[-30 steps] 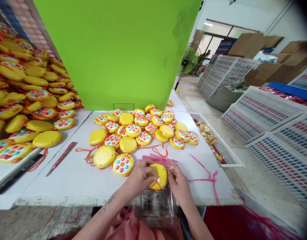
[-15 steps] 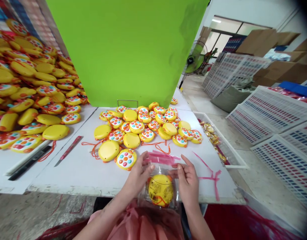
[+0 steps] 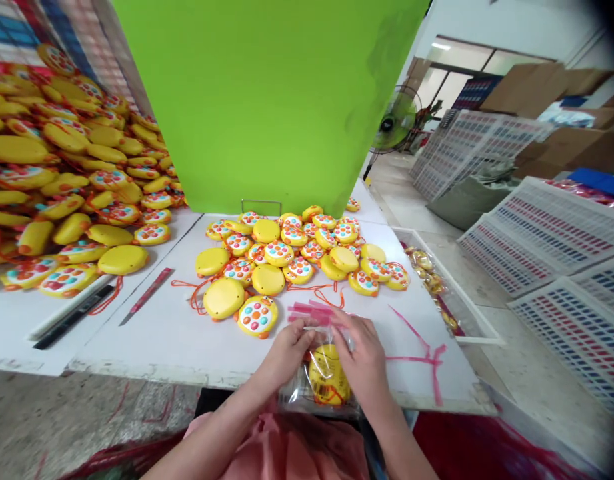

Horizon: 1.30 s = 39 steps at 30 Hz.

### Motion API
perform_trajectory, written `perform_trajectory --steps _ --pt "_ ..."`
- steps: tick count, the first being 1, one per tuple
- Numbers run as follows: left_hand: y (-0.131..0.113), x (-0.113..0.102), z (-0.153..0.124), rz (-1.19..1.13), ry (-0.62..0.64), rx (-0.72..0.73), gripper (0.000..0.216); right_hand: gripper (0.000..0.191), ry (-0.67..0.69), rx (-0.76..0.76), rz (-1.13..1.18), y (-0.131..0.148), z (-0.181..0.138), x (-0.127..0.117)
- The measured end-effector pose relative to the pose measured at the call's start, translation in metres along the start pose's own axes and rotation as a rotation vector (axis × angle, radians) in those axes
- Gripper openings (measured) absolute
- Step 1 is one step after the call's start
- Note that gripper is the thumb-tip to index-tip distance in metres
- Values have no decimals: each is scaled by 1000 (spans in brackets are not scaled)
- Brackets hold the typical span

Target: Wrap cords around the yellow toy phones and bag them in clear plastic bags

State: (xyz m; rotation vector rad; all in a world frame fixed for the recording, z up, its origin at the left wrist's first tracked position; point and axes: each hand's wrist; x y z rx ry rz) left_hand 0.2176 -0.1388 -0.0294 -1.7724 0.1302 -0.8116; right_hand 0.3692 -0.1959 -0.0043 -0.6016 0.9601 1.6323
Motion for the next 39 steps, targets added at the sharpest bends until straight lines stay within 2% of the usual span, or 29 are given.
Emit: perform_trajectory --steps 4,8,11,13,17,19,21,23,25,28,31,35,39 --pt "-15 2 -4 329 75 145 24 50 117 -146 -61 17 16 9" --pt "-26 5 -6 486 106 184 25 46 112 -101 -31 20 22 17" --pt "-23 3 -6 487 134 185 26 39 114 65 123 10 25 21" --pt "-16 0 -4 465 117 155 25 33 90 255 254 -5 27 20" --pt "-2 -11 2 260 39 43 24 28 -134 655 451 -53 22 5" --pt "4 -16 6 145 29 7 24 26 -198 737 438 -69 14 -5" --pt "8 -21 9 78 50 -2 26 22 -113 691 376 -69 7 -11" --pt "11 -25 11 43 75 -9 30 19 49 549 310 -55 2 -11" --pt "13 -27 11 41 83 -3 32 21 140 375 240 -33 2 -5" --pt "12 -28 9 94 82 65 31 27 133 103 83 -4 12 11" --pt "5 -24 7 175 73 147 30 34 154 -91 -89 12 23 22" --pt "-5 -17 3 206 89 162 32 41 220 -226 -259 23 30 27" --pt "-9 -15 2 299 68 146 32 37 200 -255 -300 27 32 34"
Point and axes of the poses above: each hand's wrist, its own z-axis towards the middle knuckle, its own x-axis out of the palm, y = z × x, and after that the axes turned 15 degrees about -z, right-handed
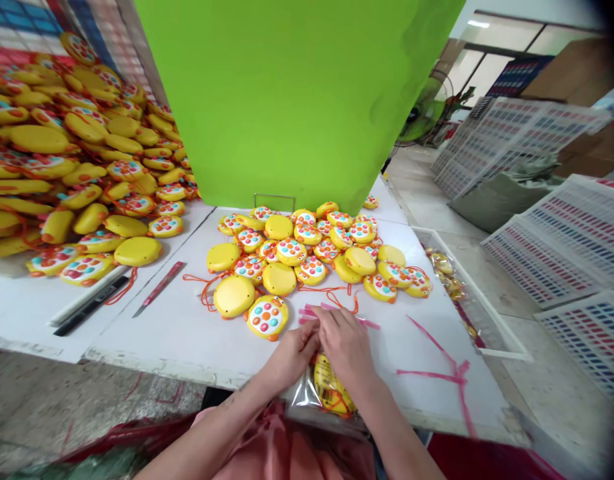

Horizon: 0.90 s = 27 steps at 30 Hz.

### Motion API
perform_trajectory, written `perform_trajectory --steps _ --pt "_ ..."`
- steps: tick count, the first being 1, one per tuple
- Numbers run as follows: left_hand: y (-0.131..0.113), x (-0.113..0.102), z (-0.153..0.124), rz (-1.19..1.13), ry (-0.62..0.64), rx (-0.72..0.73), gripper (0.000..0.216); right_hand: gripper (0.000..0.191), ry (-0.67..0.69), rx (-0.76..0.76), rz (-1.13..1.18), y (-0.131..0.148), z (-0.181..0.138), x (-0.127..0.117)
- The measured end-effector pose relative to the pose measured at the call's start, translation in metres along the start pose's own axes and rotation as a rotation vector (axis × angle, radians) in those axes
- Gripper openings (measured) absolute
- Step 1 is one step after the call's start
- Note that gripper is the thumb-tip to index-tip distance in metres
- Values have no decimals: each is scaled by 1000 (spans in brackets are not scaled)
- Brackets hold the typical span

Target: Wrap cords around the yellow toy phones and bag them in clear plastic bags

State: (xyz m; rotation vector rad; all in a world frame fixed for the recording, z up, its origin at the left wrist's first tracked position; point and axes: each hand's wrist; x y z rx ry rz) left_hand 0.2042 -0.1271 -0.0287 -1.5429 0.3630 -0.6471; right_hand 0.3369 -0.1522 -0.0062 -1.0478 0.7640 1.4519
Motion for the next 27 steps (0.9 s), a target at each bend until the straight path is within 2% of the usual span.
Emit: perform_trajectory --steps 3,5,9,12,14,18,20,23,24,25,27 --pt "6 -2 0 22 8 -4 30 26 -75 116 28 -18 -3 13" --pt "13 -4 0 -50 -1 -48 32 22 -120 275 17 -48 -16 20" --pt "24 -4 -2 -277 -30 -164 37 19 -127 692 -132 -133 -77 16" --pt "21 -3 -3 -345 -28 -190 40 19 -146 847 -244 -169 -126 4" --pt "16 -3 -3 -361 -37 -207 43 22 -178 817 -308 -170 -145 0" --pt "9 -2 -3 -361 -57 -202 44 30 -98 506 -301 -151 -152 5" --pt "10 -2 -3 -341 -43 -189 44 33 -189 531 -288 -147 -145 4" --pt "13 -2 -3 -306 -43 -177 40 36 -443 718 -263 -144 -129 -3" --pt "13 -2 -3 -302 -50 -172 38 36 -485 727 -234 -140 -123 -5" --pt "13 -2 -2 -304 -55 -168 37 36 -483 691 -194 -133 -116 -5" --pt "13 -2 -2 -326 -52 -164 36 30 -376 535 -76 -115 -103 -2"
Point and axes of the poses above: each hand's wrist, its own z-axis towards the middle knuckle, its own x-axis out of the palm, y = z × x, and after that the axes turned 15 degrees about -z, right-handed
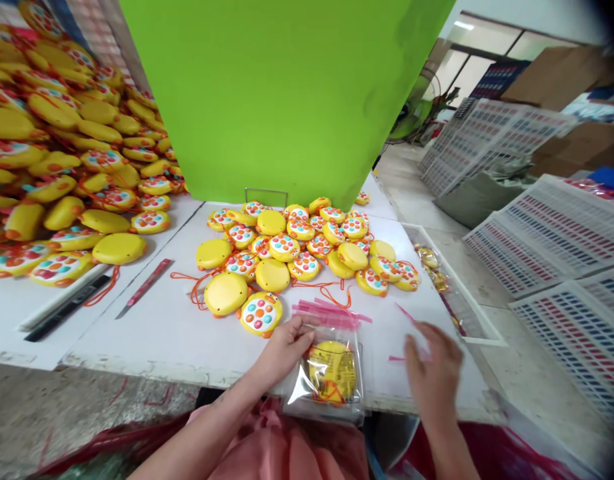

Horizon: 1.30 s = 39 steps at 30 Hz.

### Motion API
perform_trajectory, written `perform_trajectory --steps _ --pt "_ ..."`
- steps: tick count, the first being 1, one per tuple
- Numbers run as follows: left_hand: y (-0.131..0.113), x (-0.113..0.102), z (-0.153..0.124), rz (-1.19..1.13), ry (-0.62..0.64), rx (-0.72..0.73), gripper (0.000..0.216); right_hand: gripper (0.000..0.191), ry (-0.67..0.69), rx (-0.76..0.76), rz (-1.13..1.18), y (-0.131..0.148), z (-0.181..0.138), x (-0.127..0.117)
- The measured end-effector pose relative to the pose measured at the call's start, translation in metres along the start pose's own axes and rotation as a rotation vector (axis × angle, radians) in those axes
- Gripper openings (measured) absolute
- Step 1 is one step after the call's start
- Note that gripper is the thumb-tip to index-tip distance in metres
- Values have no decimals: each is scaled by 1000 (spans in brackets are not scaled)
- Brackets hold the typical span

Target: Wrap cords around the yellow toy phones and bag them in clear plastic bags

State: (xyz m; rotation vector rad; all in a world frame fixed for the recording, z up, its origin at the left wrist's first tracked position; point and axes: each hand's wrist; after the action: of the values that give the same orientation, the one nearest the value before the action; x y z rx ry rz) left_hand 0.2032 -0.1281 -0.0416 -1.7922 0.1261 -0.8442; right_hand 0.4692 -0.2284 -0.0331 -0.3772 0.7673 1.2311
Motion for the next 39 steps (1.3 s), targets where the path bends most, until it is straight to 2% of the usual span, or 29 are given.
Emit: perform_trajectory --steps 2,3,6,8,10,12,16,19,23,27,31,34,36,37,39 --pt "-1 0 0 -47 19 -7 37 25 188 -93 123 25 -3 6" --pt "-1 0 0 -77 29 -12 37 25 271 -88 185 37 -4 9" --pt "1 -3 0 -135 56 -7 38 26 579 44 438 64 -4 14" --pt "3 -6 0 -132 61 5 40 26 761 167 631 72 0 14" --pt "5 -8 0 -120 45 8 44 27 850 288 782 72 4 11" --pt "4 -9 1 -131 22 -14 48 29 874 394 883 68 7 8" --pt "1 -8 1 -199 -12 -109 53 30 822 522 984 55 5 3" --pt "-2 -5 0 -225 -23 -140 42 30 784 598 998 47 -1 3" --pt "-7 -3 -2 -191 -16 -131 16 17 779 649 1021 42 -6 7" --pt "-12 -1 -4 -155 -7 -64 17 22 774 704 1066 47 -3 7" --pt "-12 0 -5 -23 -21 -5 39 38 861 592 1009 54 1 3" --pt "-8 0 -4 55 -43 -39 47 45 936 506 1000 44 6 2" --pt "-6 0 -4 61 -44 -70 51 47 824 553 968 28 15 0" --pt "-4 0 -4 65 -44 -77 53 48 688 605 948 18 21 -1" --pt "-2 0 -4 81 -40 -78 54 48 253 731 925 0 34 -5"
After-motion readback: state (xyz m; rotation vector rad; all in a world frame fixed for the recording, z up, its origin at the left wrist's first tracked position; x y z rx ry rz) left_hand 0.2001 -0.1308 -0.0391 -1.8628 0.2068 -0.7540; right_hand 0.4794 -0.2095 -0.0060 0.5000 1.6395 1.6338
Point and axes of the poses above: each hand's wrist, its own z-axis towards the middle knuckle, its own x-axis out of the palm, y = z × x, and after that the axes turned 15 degrees about -z, right-handed
